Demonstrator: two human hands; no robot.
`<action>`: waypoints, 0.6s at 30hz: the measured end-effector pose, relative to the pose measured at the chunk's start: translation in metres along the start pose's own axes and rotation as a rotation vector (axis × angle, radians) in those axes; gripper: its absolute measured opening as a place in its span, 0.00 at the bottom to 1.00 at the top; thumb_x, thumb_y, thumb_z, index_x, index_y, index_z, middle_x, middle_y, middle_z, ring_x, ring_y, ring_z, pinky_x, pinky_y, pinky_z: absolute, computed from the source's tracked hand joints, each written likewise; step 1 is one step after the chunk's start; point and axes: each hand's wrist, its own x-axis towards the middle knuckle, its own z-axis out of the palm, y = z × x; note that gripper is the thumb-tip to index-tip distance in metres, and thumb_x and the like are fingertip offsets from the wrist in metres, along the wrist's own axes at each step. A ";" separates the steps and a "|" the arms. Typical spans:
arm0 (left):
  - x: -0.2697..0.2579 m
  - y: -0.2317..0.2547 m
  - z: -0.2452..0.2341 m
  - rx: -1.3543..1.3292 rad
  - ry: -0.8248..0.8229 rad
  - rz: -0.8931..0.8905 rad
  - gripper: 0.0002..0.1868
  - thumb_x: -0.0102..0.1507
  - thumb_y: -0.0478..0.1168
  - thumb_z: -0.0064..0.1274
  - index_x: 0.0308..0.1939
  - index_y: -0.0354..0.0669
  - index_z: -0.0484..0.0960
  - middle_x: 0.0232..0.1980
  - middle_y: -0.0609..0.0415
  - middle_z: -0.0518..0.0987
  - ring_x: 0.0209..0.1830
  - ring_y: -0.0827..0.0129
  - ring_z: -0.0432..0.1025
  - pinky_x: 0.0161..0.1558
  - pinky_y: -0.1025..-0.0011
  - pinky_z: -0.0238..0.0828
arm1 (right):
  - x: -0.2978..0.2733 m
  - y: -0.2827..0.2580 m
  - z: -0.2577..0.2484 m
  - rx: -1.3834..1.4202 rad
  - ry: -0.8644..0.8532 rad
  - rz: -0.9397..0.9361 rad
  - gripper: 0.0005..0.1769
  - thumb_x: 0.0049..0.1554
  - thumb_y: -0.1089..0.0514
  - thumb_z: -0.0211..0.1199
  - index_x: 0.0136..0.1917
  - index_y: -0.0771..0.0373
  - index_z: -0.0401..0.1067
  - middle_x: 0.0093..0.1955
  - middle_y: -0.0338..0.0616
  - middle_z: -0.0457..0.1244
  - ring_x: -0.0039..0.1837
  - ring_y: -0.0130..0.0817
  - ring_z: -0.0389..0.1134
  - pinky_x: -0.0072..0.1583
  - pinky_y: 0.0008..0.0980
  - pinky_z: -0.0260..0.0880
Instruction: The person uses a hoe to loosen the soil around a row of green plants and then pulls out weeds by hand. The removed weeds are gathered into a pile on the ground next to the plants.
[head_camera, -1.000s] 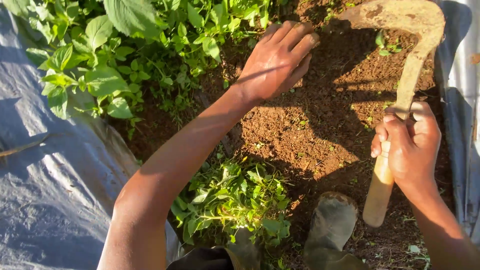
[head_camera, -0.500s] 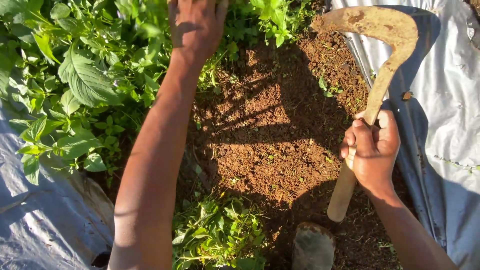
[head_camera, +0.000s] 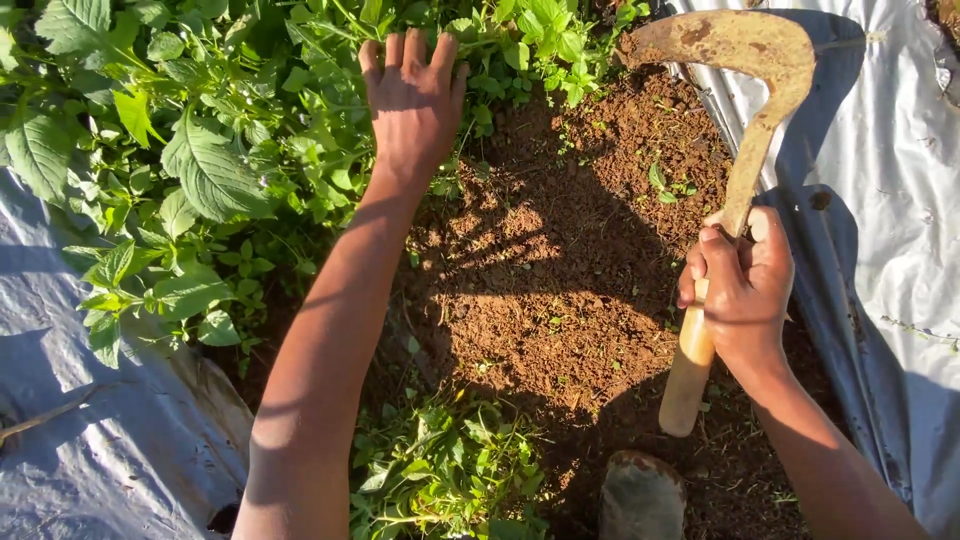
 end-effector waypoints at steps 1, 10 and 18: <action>-0.001 0.001 -0.001 -0.004 0.003 0.012 0.11 0.70 0.46 0.55 0.51 0.47 0.77 0.46 0.48 0.77 0.46 0.56 0.72 0.60 0.47 0.60 | 0.005 0.001 0.004 0.001 -0.013 -0.015 0.05 0.67 0.68 0.47 0.49 0.62 0.54 0.47 0.45 0.54 0.34 0.27 0.55 0.27 0.27 0.59; -0.011 -0.006 0.005 0.003 -0.045 0.022 0.09 0.72 0.45 0.48 0.52 0.49 0.78 0.53 0.37 0.80 0.51 0.48 0.75 0.59 0.41 0.63 | 0.046 -0.012 0.068 0.271 0.035 -0.226 0.03 0.71 0.58 0.43 0.57 0.57 0.55 0.36 0.40 0.53 0.30 0.29 0.55 0.29 0.29 0.63; -0.010 0.002 -0.015 -0.025 -0.175 0.005 0.11 0.71 0.42 0.46 0.55 0.47 0.79 0.58 0.32 0.79 0.57 0.41 0.74 0.62 0.35 0.61 | 0.035 0.006 0.087 -0.068 -0.237 0.222 0.03 0.69 0.60 0.44 0.51 0.61 0.55 0.34 0.42 0.56 0.26 0.29 0.60 0.22 0.31 0.67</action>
